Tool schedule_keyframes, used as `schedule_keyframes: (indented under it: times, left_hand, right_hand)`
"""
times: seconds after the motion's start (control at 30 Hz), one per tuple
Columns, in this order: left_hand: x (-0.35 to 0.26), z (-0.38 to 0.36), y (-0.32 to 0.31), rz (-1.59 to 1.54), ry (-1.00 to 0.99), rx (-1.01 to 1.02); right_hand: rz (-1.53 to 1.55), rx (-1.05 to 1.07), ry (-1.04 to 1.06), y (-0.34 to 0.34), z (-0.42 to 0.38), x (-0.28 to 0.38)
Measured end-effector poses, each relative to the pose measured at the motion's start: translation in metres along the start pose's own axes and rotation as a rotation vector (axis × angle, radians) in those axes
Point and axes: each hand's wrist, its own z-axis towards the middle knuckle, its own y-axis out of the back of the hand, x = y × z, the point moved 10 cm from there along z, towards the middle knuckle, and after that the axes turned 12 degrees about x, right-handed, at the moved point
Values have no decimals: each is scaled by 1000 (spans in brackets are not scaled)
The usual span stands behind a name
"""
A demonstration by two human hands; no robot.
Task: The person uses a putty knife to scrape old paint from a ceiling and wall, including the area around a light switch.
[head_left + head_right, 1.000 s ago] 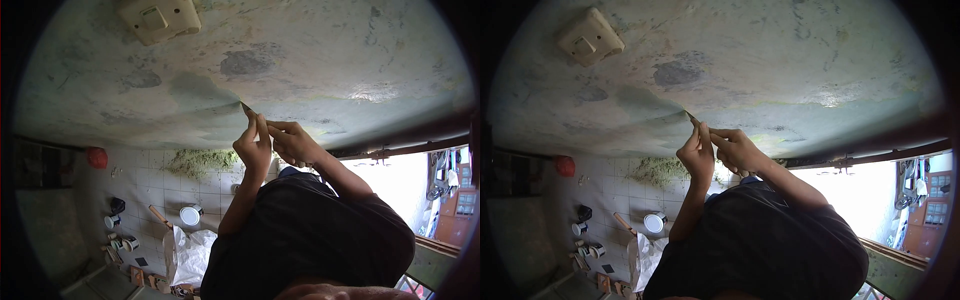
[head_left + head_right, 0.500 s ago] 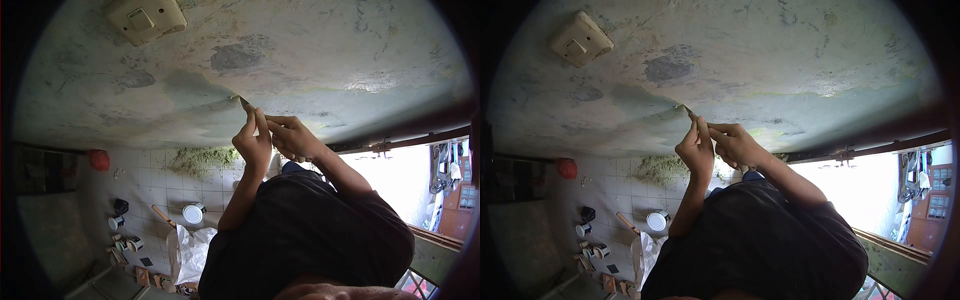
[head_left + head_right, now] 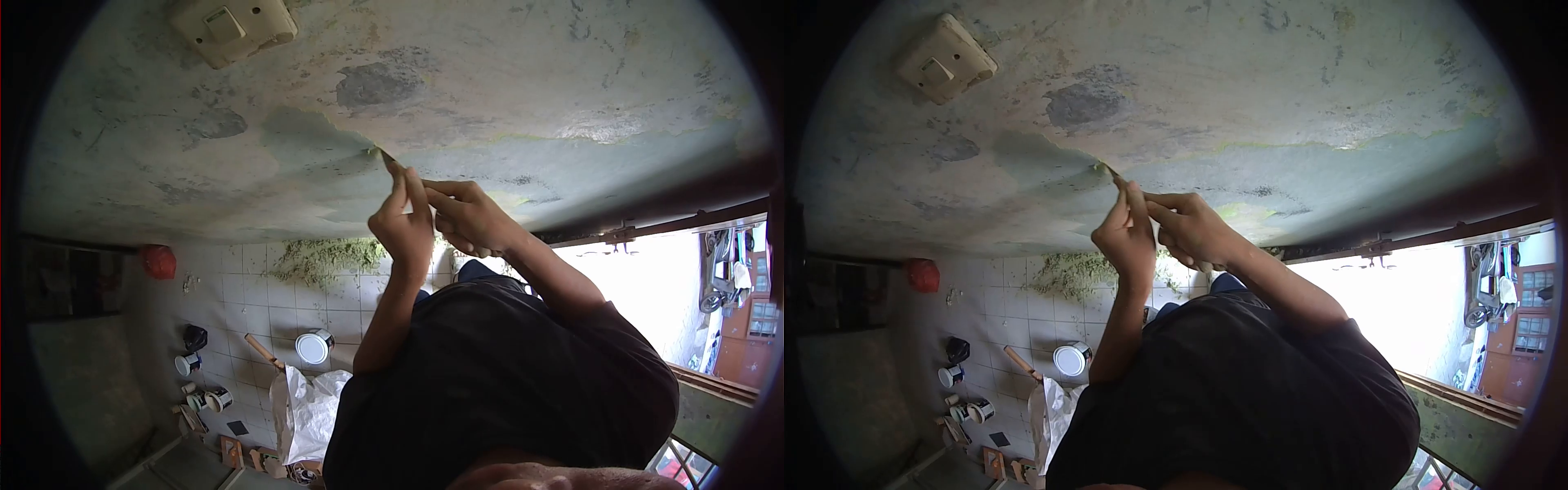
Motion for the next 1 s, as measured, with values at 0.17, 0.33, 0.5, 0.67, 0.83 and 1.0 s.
schedule_keyframes:
  times: [0.17,0.33,0.5,0.67,0.83,1.0]
  left_hand:
    - [9,6,8,-91,-45,-111]
    - [-13,5,3,44,-167,-108]
    - [10,11,22,-131,9,-108]
    - [-2,8,8,-69,-70,-72]
    - [-8,5,6,15,-121,-56]
    - [7,17,20,4,133,-41]
  right_hand:
    - [54,-2,15,-5,13,-3]
    - [28,2,-6,1,4,10]
    - [41,32,-9,-18,23,13]
    - [88,31,-27,-5,6,2]
    - [113,8,17,-3,0,-3]
    - [110,63,39,-13,29,9]
